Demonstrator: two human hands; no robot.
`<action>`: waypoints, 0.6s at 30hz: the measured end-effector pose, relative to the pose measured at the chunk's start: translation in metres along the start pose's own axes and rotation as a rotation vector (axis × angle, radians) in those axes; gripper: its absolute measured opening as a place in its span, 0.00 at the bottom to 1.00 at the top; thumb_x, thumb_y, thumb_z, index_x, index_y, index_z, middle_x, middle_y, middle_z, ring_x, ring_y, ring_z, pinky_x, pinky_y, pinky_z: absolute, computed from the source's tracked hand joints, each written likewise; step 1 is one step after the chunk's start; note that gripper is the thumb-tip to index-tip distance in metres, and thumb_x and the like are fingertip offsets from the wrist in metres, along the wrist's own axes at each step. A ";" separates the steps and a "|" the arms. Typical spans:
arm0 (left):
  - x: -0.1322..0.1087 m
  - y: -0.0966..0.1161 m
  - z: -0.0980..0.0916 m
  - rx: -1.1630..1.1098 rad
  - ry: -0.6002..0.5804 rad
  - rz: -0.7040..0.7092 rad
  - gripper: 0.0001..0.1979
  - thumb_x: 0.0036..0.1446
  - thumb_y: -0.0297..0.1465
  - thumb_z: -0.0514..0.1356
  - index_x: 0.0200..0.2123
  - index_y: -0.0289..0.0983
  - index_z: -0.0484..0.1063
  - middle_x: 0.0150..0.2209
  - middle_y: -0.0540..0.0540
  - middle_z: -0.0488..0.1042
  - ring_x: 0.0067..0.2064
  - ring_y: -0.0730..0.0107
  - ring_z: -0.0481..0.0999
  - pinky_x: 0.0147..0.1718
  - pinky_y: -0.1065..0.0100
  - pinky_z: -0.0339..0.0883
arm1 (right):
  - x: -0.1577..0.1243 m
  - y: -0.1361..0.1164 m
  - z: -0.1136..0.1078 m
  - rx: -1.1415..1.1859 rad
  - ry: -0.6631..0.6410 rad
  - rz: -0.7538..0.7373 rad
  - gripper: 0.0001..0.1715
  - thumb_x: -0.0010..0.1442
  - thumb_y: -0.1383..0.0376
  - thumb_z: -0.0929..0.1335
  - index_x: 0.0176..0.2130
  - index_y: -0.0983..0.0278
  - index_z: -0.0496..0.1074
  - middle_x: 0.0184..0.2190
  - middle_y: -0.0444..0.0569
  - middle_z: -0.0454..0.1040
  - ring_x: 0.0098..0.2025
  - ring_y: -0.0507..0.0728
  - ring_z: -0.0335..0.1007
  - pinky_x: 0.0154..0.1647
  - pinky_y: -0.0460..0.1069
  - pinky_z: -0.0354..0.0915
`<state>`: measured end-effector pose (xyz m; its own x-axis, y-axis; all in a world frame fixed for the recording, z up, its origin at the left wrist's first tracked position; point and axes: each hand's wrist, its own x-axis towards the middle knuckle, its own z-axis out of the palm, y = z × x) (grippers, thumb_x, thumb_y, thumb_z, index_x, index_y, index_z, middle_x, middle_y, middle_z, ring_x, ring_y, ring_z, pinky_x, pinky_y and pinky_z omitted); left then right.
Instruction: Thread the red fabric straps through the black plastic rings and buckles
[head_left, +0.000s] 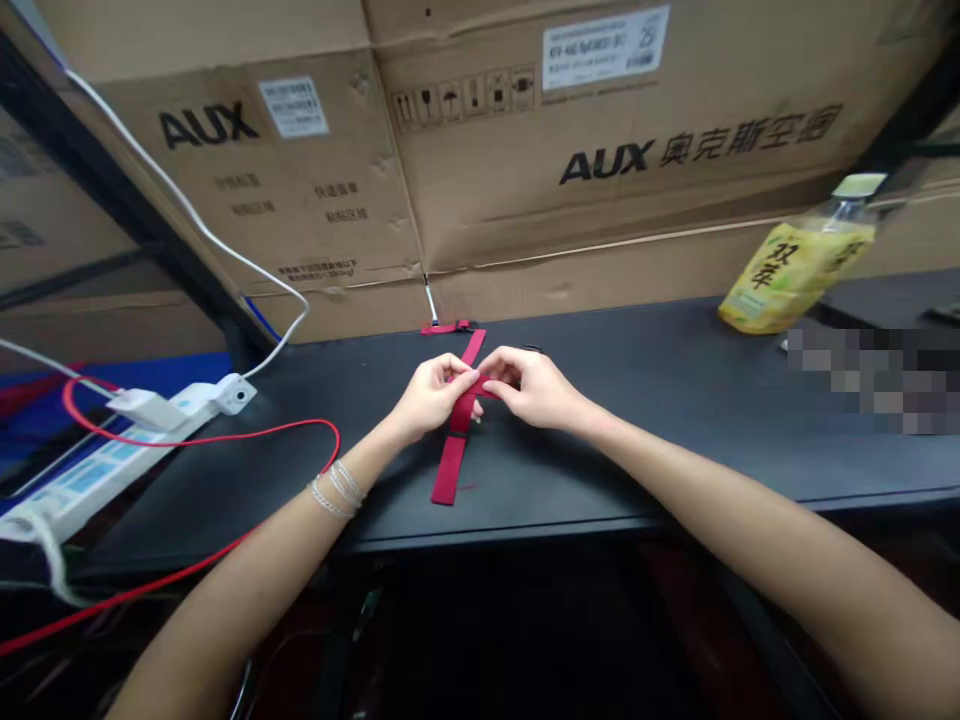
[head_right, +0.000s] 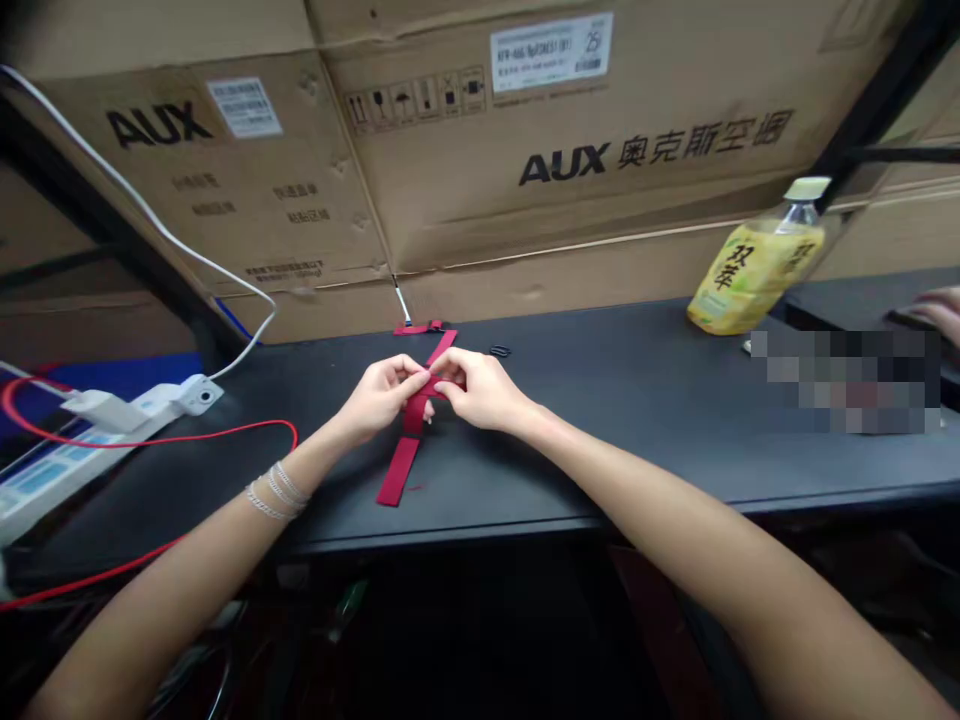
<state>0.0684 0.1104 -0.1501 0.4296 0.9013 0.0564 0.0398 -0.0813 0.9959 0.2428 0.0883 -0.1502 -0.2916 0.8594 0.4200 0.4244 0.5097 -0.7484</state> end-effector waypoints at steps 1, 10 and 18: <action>0.000 0.000 0.000 0.004 0.009 0.007 0.23 0.47 0.44 0.67 0.33 0.34 0.63 0.18 0.48 0.75 0.19 0.68 0.75 0.20 0.69 0.72 | 0.000 0.000 0.000 0.005 0.003 0.004 0.08 0.55 0.70 0.67 0.38 0.67 0.72 0.28 0.46 0.74 0.27 0.50 0.66 0.31 0.46 0.62; 0.000 0.001 0.001 0.077 0.085 0.043 0.16 0.51 0.36 0.66 0.32 0.34 0.63 0.18 0.51 0.72 0.18 0.68 0.75 0.17 0.70 0.71 | 0.003 0.004 0.004 0.185 -0.084 0.203 0.10 0.55 0.64 0.68 0.35 0.70 0.73 0.27 0.48 0.74 0.27 0.50 0.66 0.28 0.45 0.61; -0.001 0.004 0.004 0.075 0.075 0.023 0.12 0.53 0.32 0.64 0.32 0.34 0.63 0.19 0.52 0.72 0.19 0.68 0.76 0.18 0.69 0.73 | 0.002 0.006 0.006 0.212 -0.098 0.169 0.13 0.54 0.61 0.68 0.32 0.70 0.74 0.25 0.47 0.74 0.26 0.50 0.63 0.28 0.45 0.58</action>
<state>0.0714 0.1075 -0.1462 0.3626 0.9279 0.0869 0.0991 -0.1311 0.9864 0.2392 0.0929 -0.1570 -0.3179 0.9183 0.2359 0.2886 0.3307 -0.8985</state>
